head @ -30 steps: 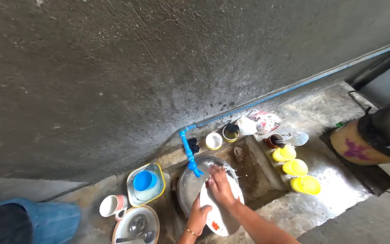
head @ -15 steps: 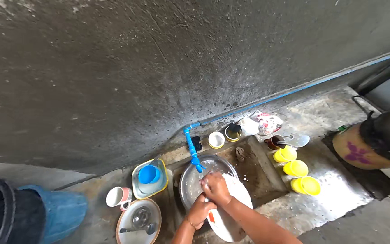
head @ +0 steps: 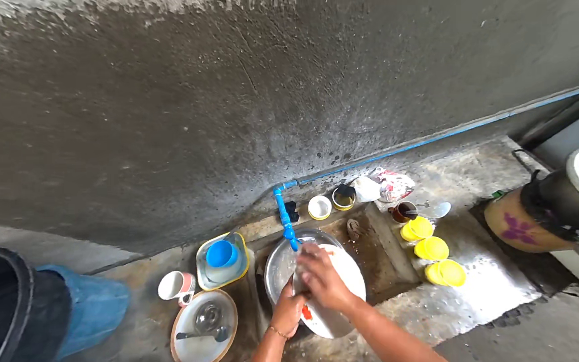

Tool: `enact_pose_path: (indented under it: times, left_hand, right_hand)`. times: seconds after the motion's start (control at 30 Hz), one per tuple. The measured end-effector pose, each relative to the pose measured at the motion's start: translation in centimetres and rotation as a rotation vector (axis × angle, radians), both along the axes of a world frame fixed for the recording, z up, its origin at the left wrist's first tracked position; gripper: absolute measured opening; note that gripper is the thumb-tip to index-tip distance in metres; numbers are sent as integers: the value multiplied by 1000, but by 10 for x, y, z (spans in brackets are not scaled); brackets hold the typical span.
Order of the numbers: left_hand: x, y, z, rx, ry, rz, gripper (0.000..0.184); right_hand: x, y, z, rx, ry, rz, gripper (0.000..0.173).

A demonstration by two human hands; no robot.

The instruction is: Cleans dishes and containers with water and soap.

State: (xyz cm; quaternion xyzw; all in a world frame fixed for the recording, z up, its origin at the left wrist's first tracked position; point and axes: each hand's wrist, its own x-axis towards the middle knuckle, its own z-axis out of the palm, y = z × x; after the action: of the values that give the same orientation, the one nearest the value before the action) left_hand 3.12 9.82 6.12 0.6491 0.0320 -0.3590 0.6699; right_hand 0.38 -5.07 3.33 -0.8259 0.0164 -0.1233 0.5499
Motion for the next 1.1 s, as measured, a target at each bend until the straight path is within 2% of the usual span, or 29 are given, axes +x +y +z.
enact_pose_path:
  times: [0.03,0.1,0.2,0.33,0.37,0.43,0.5,0.53,0.6,0.63,0.67,0.77,0.8,0.83,0.9,1.0,1.1]
  left_hand:
    - [-2,0,1,3,-31,-36,61]
    - [-6,4,3,11,-42,-27,63]
    - [-12,12,3,40,-68,-21,62]
    - [-15,13,1,52,-151,-58,54]
    - [-17,14,-1,50,-156,-51,57]
    - [-18,14,-2,52,-147,-16,61]
    - [-18,13,0,73,-165,-32,60]
    - [-17,12,2,80,-162,-72,60]
    - [-11,12,11,87,-82,-169,61]
    - [-8,12,16,88,-15,-221,59]
    - [-6,11,20,91,44,-265,58]
    - [-4,6,19,76,61,-281,51]
    - [-6,5,14,66,34,-240,50]
    - [-8,4,10,56,14,-187,52]
    - [-12,7,4,57,17,-79,60]
    - [-21,14,-6,77,-11,110,57]
    - [-27,18,-17,71,-22,204,56]
  right_hand:
    - [1,7,-6,-149,-53,46,41]
    - [10,2,-24,-292,-139,-86,39]
    - [12,-7,-36,-237,-70,-215,41]
    - [-14,27,-20,-261,-212,36,48]
    - [-14,26,-22,-296,-217,14,47]
    - [-1,4,-29,-288,-104,-194,41]
    - [13,-23,-32,-206,139,-422,33]
    - [19,-31,-30,-170,235,-477,35]
    - [23,-37,-16,-171,351,-453,39]
    - [22,-32,-7,-199,340,-393,37]
    - [19,-22,-2,-244,262,-321,35]
    - [14,16,-5,-364,-240,-171,25]
    - [15,21,-8,-388,-315,-127,23]
    - [15,20,-10,-409,-299,-99,23]
    - [14,3,-15,-385,-44,-134,28]
    - [5,-33,-34,-324,450,-278,40]
    - [-17,-52,-43,-291,705,-321,46]
